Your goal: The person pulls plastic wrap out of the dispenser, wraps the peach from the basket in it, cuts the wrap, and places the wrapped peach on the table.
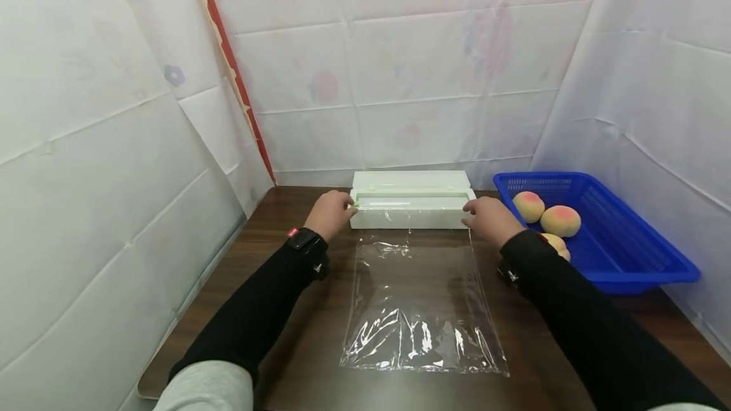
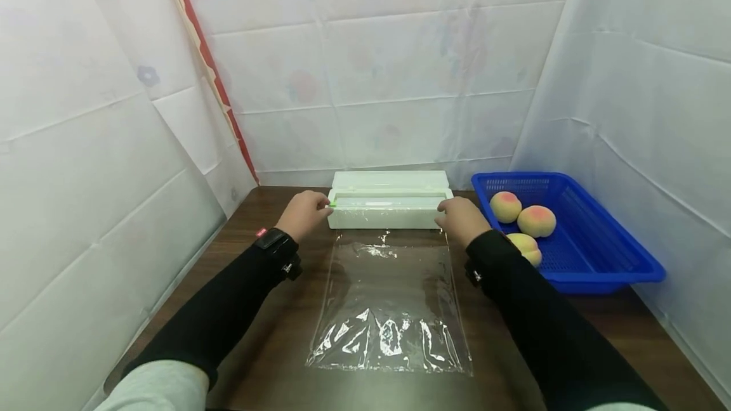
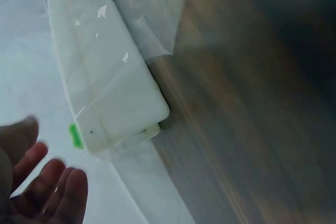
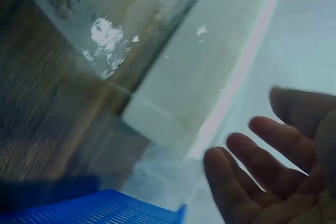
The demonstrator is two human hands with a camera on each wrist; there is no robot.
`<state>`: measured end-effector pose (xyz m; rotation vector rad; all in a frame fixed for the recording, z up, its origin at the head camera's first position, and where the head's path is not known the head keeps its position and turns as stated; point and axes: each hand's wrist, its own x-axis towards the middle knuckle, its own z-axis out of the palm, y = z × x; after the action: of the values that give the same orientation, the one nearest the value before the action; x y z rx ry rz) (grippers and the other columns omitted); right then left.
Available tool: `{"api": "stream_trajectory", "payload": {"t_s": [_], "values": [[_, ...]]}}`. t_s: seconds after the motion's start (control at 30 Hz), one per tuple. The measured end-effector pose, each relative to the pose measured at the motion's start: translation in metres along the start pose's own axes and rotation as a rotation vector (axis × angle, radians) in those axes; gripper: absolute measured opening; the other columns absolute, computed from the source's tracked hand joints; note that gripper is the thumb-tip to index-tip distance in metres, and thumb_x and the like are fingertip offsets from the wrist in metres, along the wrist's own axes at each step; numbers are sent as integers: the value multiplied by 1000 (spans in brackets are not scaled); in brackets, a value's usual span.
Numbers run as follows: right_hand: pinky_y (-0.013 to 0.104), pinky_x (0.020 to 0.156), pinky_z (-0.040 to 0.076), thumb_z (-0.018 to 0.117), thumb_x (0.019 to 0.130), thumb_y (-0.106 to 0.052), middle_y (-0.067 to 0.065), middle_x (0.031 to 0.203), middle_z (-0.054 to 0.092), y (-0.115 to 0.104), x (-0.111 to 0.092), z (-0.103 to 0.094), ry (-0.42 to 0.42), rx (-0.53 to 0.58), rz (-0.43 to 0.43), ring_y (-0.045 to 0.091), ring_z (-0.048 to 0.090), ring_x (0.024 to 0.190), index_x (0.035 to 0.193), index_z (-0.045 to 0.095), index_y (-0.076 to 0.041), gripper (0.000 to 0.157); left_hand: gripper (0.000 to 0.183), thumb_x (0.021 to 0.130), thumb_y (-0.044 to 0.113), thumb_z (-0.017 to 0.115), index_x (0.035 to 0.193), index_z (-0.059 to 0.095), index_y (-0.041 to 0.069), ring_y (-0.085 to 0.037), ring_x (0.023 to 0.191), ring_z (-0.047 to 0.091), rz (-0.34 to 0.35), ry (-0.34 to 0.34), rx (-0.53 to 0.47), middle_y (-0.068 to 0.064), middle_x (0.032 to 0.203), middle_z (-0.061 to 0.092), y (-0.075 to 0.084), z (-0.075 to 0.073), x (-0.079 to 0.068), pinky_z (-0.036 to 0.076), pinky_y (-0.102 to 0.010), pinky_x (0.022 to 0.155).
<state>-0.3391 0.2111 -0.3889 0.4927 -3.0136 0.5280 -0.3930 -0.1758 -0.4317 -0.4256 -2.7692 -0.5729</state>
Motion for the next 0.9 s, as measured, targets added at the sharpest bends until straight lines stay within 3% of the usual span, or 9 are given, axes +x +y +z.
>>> {"api": "stream_trajectory", "payload": {"t_s": [0.13,0.27,0.43,0.63,0.7,0.8,0.9], "values": [[60,100,54,63,105,-16,29,126,72,5,14,9,53,-45,7,46,69,116,131,70,7,35,26,101,28,75,118,79,8,-27,105,68,-12,26,54,-8,111,76,5,7,9,56,-44,93],[61,103,52,65,104,-15,30,127,71,8,19,18,108,-66,31,48,66,119,131,70,7,35,25,102,28,73,118,79,9,-29,116,68,-1,-3,102,-9,119,76,9,10,9,56,-43,102],[62,100,52,66,102,-11,32,119,71,10,17,23,179,-73,38,49,65,114,125,72,9,30,23,105,25,70,114,81,7,-30,115,69,-39,-44,50,-11,120,77,11,7,3,56,-45,101],[61,97,54,64,103,-11,30,115,73,10,13,22,162,-58,48,46,69,109,116,76,8,25,22,105,19,65,110,82,6,-30,110,72,-35,-53,51,-11,115,79,14,2,-2,57,-46,100],[61,97,54,65,103,-11,31,116,72,10,11,23,157,-59,51,46,69,109,117,75,8,26,21,104,19,67,112,82,7,-30,112,72,8,-29,98,-11,116,79,16,2,-4,55,-46,104],[60,96,55,68,101,-10,31,117,71,10,9,26,151,-71,39,46,69,109,119,75,6,25,23,101,26,74,117,82,12,-27,114,69,136,-9,205,-7,117,77,19,3,-8,51,-44,110],[58,91,56,71,99,-8,29,114,71,10,8,29,170,-94,7,45,70,104,117,76,4,22,24,96,32,81,116,83,18,-22,106,69,266,-4,303,-1,112,78,23,6,-12,52,-39,102]]}}
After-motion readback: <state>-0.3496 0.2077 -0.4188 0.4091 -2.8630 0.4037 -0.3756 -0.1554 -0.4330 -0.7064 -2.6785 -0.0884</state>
